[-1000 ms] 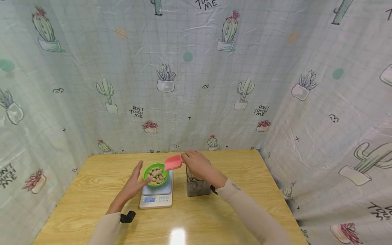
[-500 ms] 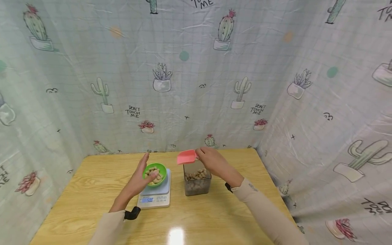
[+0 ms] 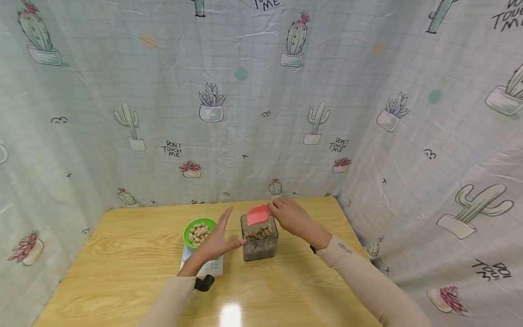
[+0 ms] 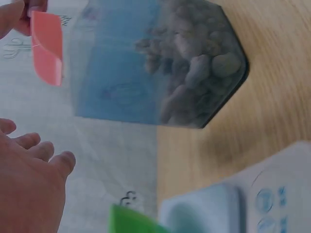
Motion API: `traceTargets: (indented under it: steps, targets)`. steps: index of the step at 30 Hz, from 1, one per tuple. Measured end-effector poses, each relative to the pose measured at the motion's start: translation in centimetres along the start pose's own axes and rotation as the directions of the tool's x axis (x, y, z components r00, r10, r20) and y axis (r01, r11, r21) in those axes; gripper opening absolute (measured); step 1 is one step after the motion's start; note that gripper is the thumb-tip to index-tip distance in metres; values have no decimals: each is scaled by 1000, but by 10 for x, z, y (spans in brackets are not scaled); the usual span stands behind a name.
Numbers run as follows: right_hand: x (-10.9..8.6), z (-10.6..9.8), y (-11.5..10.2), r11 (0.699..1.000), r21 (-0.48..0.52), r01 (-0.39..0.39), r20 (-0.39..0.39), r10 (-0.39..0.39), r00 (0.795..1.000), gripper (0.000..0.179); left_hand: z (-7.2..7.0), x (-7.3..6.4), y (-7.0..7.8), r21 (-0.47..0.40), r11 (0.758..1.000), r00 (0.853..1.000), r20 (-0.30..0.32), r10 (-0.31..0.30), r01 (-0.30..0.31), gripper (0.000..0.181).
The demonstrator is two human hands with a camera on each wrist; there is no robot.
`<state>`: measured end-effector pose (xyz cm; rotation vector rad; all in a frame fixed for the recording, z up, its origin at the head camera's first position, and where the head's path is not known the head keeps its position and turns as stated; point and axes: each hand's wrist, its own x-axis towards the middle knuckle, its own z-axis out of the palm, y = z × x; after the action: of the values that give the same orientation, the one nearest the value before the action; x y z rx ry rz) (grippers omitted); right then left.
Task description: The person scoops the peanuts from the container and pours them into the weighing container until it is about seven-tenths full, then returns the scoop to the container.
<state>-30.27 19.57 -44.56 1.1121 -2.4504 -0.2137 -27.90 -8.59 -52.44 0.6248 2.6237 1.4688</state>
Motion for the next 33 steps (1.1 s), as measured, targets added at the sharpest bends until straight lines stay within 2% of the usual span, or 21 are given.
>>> traceTargets:
  steps: [5,13,21,25,30,33]
  targets:
    - [-2,4,0,998,-45,37,43,-35,998,14,18,11,-12,-19,1000,999,47,-15,16,109]
    - [0,11,2,986,-116,119,141,-102,985,11,29,19,-19,-30,998,995,84,-48,51,105]
    - [8,13,-3,957,-188,219,232,-173,957,26,36,27,-26,-68,996,994,94,-57,64,102]
    - [14,14,-3,931,-264,253,287,-175,942,29,37,28,-27,-93,994,995,82,-51,58,99]
    - [18,17,-5,874,-367,319,350,-188,918,34,37,28,-28,-128,990,995,89,-48,59,98]
    - [19,20,-7,859,-391,331,373,-181,910,37,38,28,-30,-137,989,994,99,-46,59,99]
